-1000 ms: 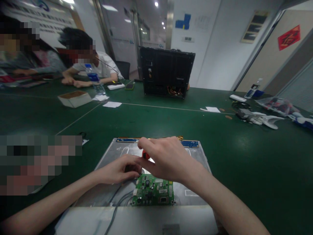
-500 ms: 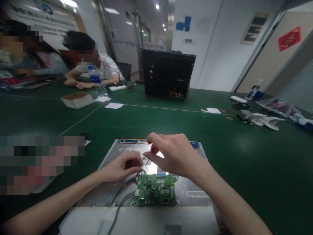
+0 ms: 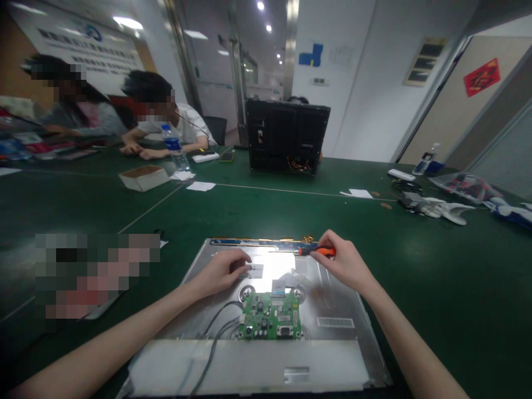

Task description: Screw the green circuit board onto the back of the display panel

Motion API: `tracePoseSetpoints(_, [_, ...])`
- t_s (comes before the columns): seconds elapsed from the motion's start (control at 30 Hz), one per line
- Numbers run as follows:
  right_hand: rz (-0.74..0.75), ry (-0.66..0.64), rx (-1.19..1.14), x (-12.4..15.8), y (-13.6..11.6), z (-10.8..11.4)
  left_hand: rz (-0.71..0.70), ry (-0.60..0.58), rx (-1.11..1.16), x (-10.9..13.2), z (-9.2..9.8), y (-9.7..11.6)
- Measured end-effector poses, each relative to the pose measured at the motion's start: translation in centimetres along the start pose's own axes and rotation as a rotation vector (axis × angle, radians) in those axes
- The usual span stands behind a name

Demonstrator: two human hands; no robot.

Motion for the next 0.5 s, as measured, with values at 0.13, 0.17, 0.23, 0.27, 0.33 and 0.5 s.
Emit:
tracePoseSetpoints(0.13, [-0.113, 0.032, -0.107, 2.5, 3.8, -0.4, -0.032, -0.039, 0.005, -0.3, 0.1, 0.5])
tracePoseSetpoints(0.17, [-0.137, 0.037, -0.134, 3.1, 4.5, -0.5, -0.041, -0.048, 0.011, -0.3, 0.1, 0.6])
tracePoseSetpoints(0.23, [-0.180, 0.058, -0.179, 4.3, 5.4, -0.8, -0.044, -0.059, 0.019, -0.3, 0.1, 0.8])
tracePoseSetpoints(0.27, [-0.198, 0.068, -0.198, 4.8, 5.7, -0.9, -0.037, -0.058, 0.020, -0.3, 0.1, 0.8])
tracePoseSetpoints(0.33, [-0.227, 0.088, -0.226, 5.7, 6.1, -1.0, -0.019, -0.055, 0.024, -0.3, 0.3, 0.8])
tracePoseSetpoints(0.5, [-0.263, 0.137, -0.250, 7.3, 6.5, -0.8, 0.020, -0.035, 0.038, 0.5, 2.1, 1.5])
Point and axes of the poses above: each hand's wrist, its own x-axis away from the middle knuckle, its own z-axis out of the back of the hand, y = z × x, the point moved 3 cm from there along -x, towards the middle knuckle, and after that the axes turned 12 degrees about -x, right-handed, at the moved point
